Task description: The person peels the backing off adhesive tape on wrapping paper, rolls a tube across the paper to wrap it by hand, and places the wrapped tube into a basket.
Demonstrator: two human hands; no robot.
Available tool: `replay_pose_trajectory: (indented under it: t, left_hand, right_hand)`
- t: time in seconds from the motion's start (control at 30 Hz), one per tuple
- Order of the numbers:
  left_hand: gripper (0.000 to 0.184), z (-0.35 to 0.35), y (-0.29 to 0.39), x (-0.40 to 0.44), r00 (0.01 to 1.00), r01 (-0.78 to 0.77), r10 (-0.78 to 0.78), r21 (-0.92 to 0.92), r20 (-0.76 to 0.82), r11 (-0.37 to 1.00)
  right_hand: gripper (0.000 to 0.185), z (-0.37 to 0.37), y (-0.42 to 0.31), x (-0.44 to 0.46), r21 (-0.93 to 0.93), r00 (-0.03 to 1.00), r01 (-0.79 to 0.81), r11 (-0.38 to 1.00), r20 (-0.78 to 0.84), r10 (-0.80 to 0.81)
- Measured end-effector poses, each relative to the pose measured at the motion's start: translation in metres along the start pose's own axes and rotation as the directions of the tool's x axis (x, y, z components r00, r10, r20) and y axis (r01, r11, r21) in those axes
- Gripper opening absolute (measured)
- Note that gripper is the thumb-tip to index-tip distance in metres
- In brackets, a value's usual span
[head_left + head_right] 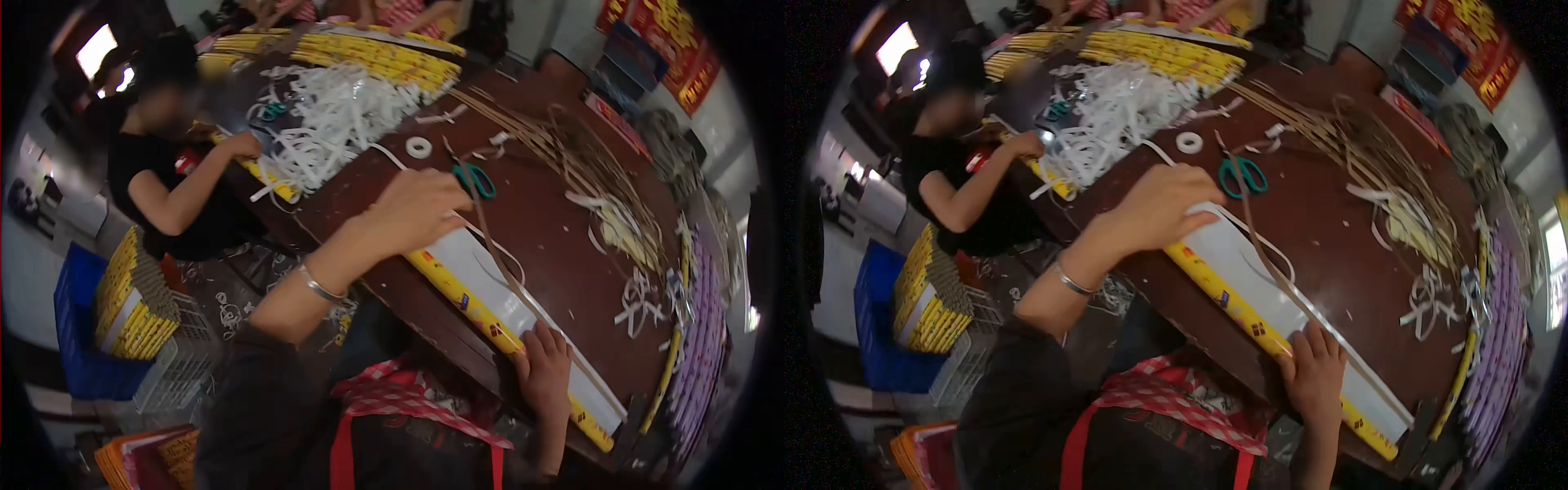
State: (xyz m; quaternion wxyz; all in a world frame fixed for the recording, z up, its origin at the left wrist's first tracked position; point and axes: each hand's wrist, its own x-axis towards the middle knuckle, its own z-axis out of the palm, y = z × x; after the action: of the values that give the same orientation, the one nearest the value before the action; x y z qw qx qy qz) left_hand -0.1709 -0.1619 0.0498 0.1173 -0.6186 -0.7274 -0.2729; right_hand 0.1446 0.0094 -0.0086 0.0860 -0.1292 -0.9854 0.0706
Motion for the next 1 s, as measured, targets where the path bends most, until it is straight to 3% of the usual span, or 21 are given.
replay_pose_trajectory:
  t: [0.03,0.13,0.27,0.33,0.57,0.7,0.77,1.0]
  left_hand:
    - [0.02,0.001,-0.005,-0.002,0.991,0.089,-0.094,0.056,0.099,0.994]
    - [0.021,0.013,-0.021,-0.008,0.948,0.168,-0.224,0.243,0.227,0.955]
    - [0.024,0.032,-0.023,0.0,0.897,0.21,-0.281,0.229,0.343,0.95]
    - [0.02,0.043,-0.022,0.005,0.946,0.097,-0.155,0.208,0.284,0.973]
    - [0.009,0.088,-0.008,0.031,0.97,-0.028,0.007,0.085,0.241,0.996]
    - [0.008,0.083,-0.017,0.039,0.98,-0.014,-0.013,0.135,0.199,0.991]
    - [0.008,0.071,-0.036,0.037,0.996,0.079,-0.087,0.198,0.033,0.977]
    - [0.013,0.031,-0.13,0.001,0.897,0.442,-0.421,0.274,-0.134,0.854]
  right_hand:
    - [0.039,-0.002,-0.002,0.001,-0.009,1.0,-0.001,1.0,-0.011,0.0]
    - [0.037,-0.006,-0.005,0.003,0.001,1.0,-0.015,1.0,-0.007,0.015]
    - [0.038,-0.006,-0.003,0.003,-0.001,1.0,-0.017,1.0,-0.007,0.017]
    - [0.039,-0.006,-0.003,0.003,0.029,1.0,0.002,1.0,-0.019,-0.001]
    - [0.041,-0.009,-0.004,0.005,0.01,1.0,0.008,1.0,-0.002,-0.008]
    - [0.041,-0.009,-0.004,0.006,0.018,1.0,0.002,1.0,-0.003,-0.002]
    - [0.041,-0.009,-0.004,0.005,0.016,1.0,0.001,1.0,-0.01,-0.001]
    - [0.043,-0.008,-0.004,0.003,0.008,1.0,-0.011,1.0,0.0,0.011]
